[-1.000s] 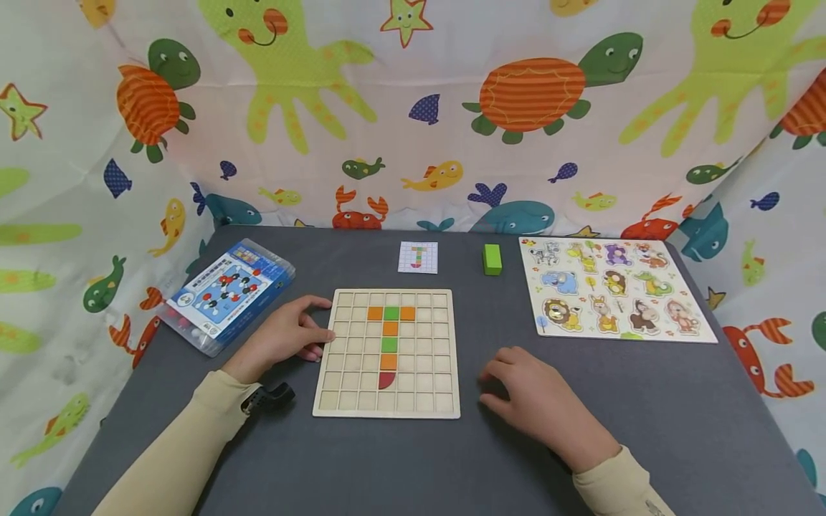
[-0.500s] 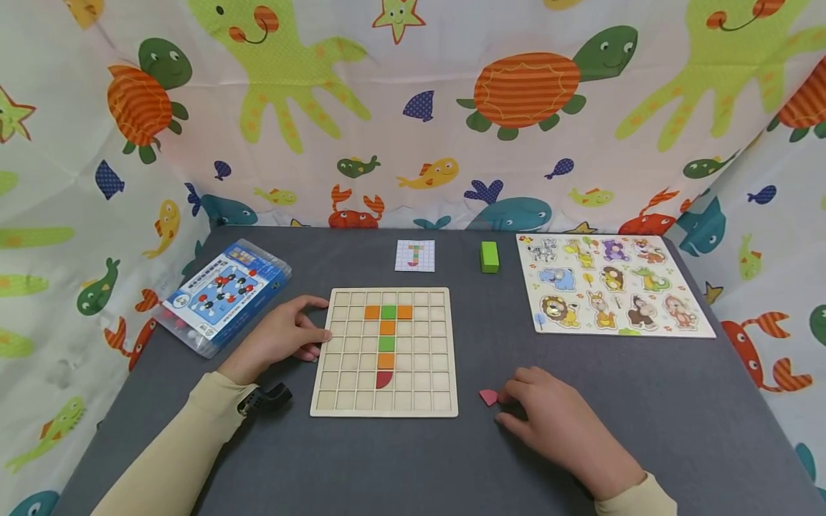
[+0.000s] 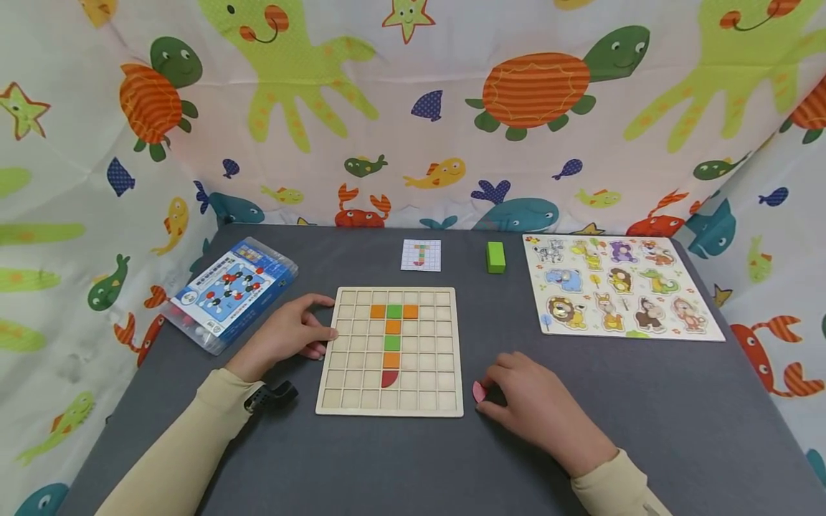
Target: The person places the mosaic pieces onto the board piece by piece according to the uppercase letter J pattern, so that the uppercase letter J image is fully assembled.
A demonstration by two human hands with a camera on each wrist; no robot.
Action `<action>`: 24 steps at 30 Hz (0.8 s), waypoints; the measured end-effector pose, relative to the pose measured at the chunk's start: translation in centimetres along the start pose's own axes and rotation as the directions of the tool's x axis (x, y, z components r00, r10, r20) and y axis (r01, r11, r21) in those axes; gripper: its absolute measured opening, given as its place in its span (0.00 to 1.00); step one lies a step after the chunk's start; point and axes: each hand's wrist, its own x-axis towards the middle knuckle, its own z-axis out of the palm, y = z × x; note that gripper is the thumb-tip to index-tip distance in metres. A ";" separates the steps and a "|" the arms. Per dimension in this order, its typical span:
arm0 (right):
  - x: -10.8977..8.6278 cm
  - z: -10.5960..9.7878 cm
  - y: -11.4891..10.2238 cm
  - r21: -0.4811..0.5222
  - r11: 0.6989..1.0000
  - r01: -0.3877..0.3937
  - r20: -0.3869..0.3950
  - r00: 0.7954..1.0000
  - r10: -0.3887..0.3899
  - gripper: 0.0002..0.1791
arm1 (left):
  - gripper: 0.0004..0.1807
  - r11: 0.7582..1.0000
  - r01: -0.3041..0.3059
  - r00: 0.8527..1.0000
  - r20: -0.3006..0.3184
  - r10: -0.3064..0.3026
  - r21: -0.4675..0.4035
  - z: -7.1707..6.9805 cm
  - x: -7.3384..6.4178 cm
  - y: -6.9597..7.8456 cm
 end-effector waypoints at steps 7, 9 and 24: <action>0.3 0.3 -0.1 0.018 1.000 0.002 0.002 1.000 -0.002 0.11 | 0.36 1.000 -0.009 1.000 -0.004 0.009 -0.003 0.0 -0.1 -0.1; 0.3 0.3 -0.1 0.016 1.000 0.001 -0.006 1.000 -0.001 0.10 | 0.36 1.000 -0.011 1.000 -0.001 0.011 -0.007 0.0 0.0 -0.1; 1.1 -0.4 -0.2 0.000 1.000 0.012 0.004 1.000 -0.012 0.10 | 0.36 0.999 -0.030 1.000 0.008 0.030 -0.019 0.0 0.4 -0.5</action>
